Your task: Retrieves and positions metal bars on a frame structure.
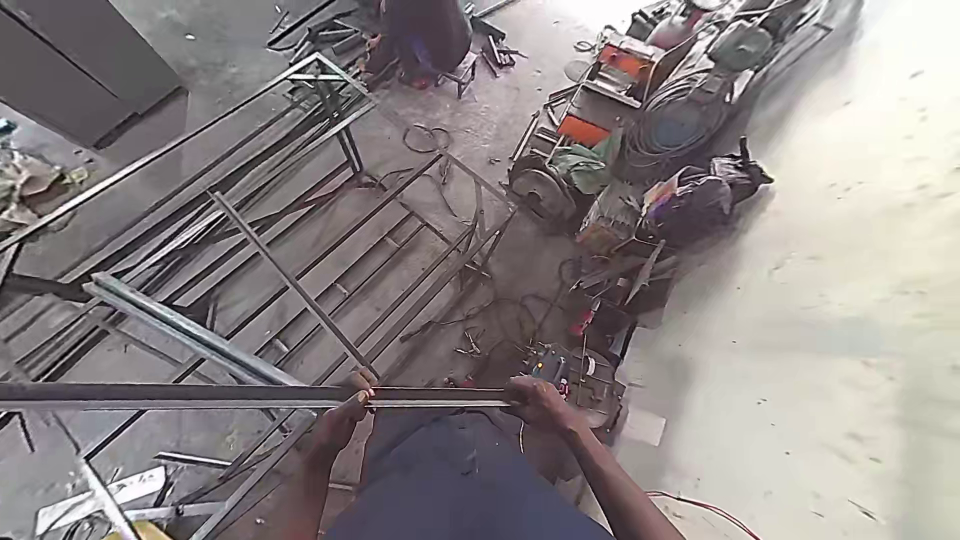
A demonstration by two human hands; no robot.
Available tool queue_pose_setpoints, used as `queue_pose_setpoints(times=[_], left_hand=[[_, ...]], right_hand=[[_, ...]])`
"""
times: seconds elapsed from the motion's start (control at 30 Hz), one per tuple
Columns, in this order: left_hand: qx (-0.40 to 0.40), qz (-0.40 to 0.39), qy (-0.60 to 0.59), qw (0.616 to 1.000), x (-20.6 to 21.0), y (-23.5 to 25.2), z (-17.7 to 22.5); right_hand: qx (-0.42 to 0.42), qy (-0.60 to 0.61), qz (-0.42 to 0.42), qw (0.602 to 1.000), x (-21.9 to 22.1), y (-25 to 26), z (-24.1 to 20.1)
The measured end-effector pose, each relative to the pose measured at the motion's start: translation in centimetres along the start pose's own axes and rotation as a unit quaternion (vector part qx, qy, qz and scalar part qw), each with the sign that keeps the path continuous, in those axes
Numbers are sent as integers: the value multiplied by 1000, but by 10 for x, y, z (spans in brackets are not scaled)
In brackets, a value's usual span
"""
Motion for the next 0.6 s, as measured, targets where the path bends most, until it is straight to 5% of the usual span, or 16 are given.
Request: queue_pose_setpoints(times=[0.33,0.47,0.6], left_hand=[[-40,-20,6,999,65,84,-25],[-69,-96,-60,991,90,130,-33],[-70,-81,-63,992,115,200,-49]], right_hand=[[39,39,59,997,-38,-38,54],[53,107,39,992,-68,-40,88],[57,99,15,993,-127,-13,123]])
Point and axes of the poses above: each hand's wrist, its own y-axis towards the middle knuckle, its own x-axis out of the palm, z = x × y, the point moved 1 cm from there along y, towards the middle knuckle, and after that the axes turned 1 degree about -x, right-handed, at the moved point
